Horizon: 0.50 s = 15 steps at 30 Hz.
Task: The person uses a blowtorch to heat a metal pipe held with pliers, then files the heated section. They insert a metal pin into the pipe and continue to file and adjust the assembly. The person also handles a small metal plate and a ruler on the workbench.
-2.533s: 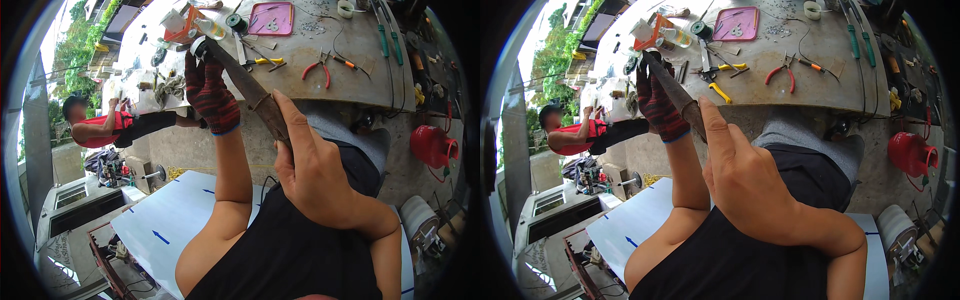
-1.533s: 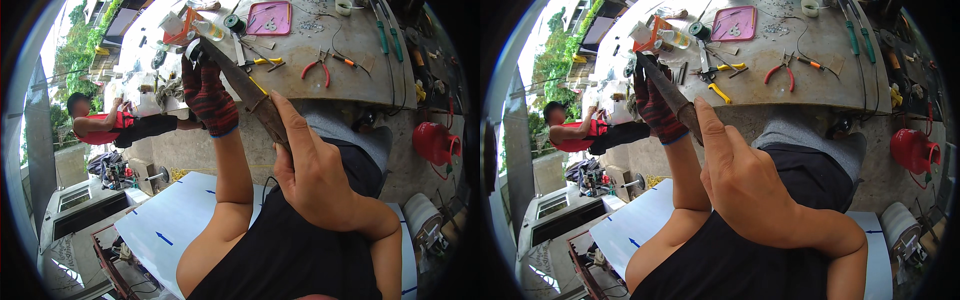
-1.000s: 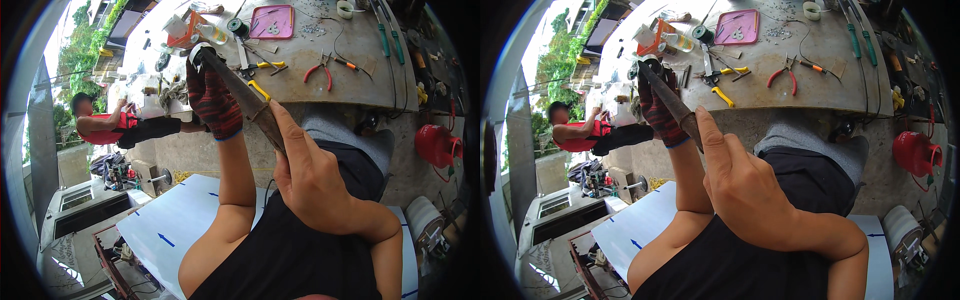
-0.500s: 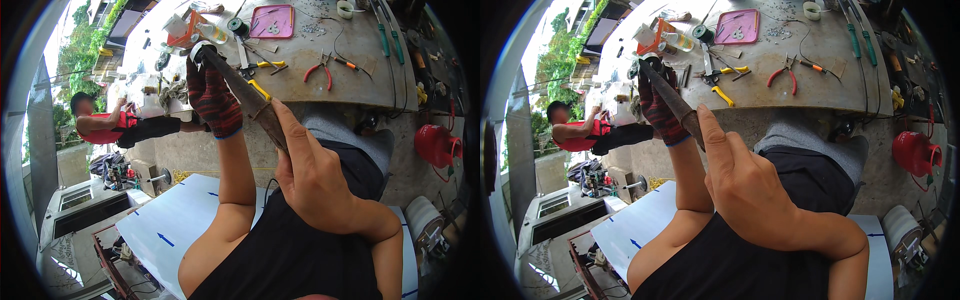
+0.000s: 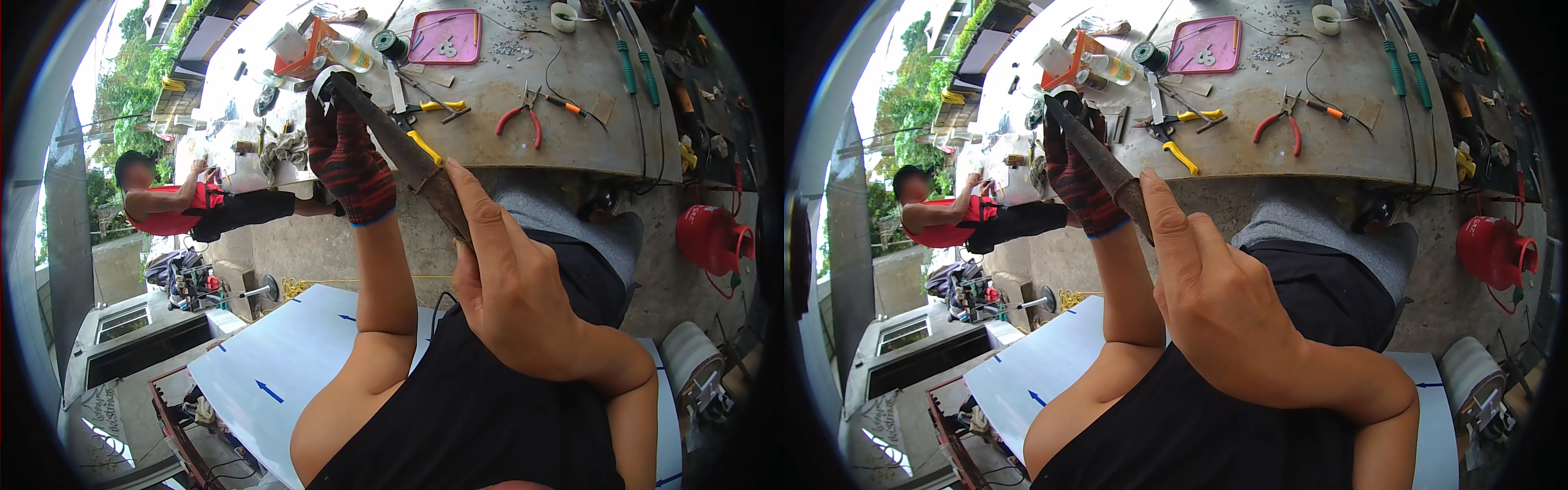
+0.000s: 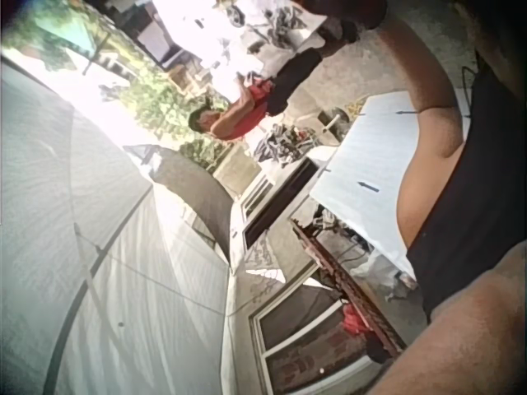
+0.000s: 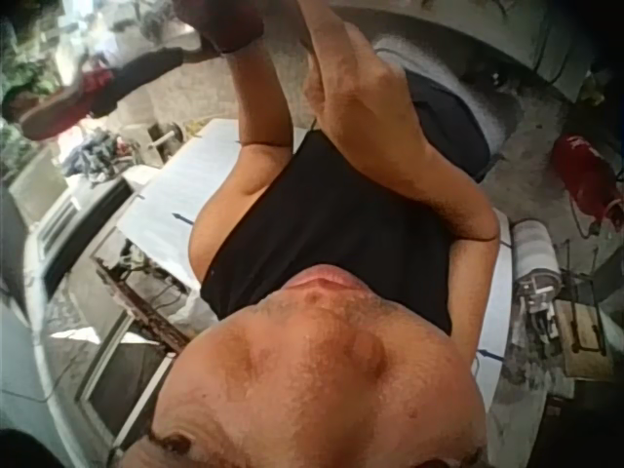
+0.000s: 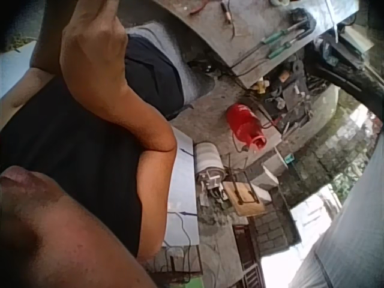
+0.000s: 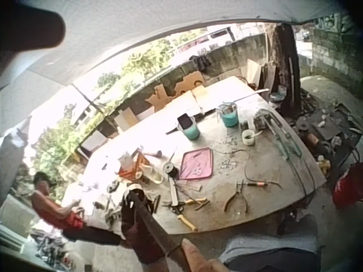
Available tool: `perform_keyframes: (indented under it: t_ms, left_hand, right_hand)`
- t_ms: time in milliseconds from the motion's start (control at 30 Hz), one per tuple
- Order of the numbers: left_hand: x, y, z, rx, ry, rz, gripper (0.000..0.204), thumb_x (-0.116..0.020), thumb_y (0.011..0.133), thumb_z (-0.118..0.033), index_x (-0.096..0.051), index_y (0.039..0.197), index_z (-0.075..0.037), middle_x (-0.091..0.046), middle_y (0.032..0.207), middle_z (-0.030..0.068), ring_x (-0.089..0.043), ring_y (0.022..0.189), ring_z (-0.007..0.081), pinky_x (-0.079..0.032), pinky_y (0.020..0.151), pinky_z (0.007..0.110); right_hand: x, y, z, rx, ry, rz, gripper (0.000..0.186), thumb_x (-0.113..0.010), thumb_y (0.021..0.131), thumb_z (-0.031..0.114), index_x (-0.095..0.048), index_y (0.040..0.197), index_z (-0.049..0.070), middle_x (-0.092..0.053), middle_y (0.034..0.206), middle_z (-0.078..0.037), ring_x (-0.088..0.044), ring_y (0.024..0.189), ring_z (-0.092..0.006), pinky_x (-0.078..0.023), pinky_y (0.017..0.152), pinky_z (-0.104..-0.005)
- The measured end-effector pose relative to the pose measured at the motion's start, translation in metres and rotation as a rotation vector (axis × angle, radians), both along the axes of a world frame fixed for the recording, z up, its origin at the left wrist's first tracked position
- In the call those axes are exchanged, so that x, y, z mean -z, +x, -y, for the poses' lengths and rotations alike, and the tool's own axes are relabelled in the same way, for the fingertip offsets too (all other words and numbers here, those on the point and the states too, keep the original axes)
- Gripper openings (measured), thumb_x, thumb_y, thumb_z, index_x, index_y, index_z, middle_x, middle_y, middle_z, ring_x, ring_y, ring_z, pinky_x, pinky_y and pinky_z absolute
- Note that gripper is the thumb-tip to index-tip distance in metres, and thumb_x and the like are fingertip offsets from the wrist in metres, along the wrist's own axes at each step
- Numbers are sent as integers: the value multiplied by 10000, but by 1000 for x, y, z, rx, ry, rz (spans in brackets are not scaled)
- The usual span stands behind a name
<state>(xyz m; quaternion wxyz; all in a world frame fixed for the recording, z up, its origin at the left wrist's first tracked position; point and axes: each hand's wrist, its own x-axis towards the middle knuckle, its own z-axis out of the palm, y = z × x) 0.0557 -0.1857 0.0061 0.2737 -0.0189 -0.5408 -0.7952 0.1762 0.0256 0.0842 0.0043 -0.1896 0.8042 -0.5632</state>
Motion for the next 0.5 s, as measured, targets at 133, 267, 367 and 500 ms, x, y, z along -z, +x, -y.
perform_keyframes:
  t_ms: [133, 267, 367, 500]
  left_hand:
    - [1, 0, 1, 5, 4, -6, 528, -661, 938, -21, -464, 1427, 14, -642, 1266, 172, -664, 1083, 235, -560, 928, 350]
    - [4, 0, 2, 9, 10, -3, 536, -660, 935, -14, -459, 1431, 17, -639, 1272, 175, -661, 1091, 238, -558, 939, 355]
    - [2, 0, 2, 8, -8, 0, 537, -658, 936, -14, -457, 1432, 17, -638, 1277, 176, -659, 1097, 239, -557, 942, 357]
    - [3, 0, 2, 9, -6, -1, 539, -662, 936, -22, -458, 1433, 16, -638, 1277, 176, -657, 1102, 237, -557, 941, 354]
  right_hand:
    - [0, 0, -1, 1, -2, -10, 712, -599, 808, -108, -338, 1470, -94, -593, 1199, -327, -669, 872, -453, -556, 740, -441]
    - [2, 1, -1, 2, -16, -9, 715, -596, 808, -110, -332, 1473, -94, -588, 1207, -333, -669, 875, -457, -555, 741, -441]
    - [0, 1, -2, -2, -26, -1, 715, -594, 809, -111, -330, 1473, -94, -585, 1213, -332, -669, 877, -456, -555, 744, -442]
    - [0, 1, -3, -5, -20, 8, 714, -594, 810, -111, -329, 1472, -95, -581, 1226, -329, -669, 891, -457, -554, 754, -444]
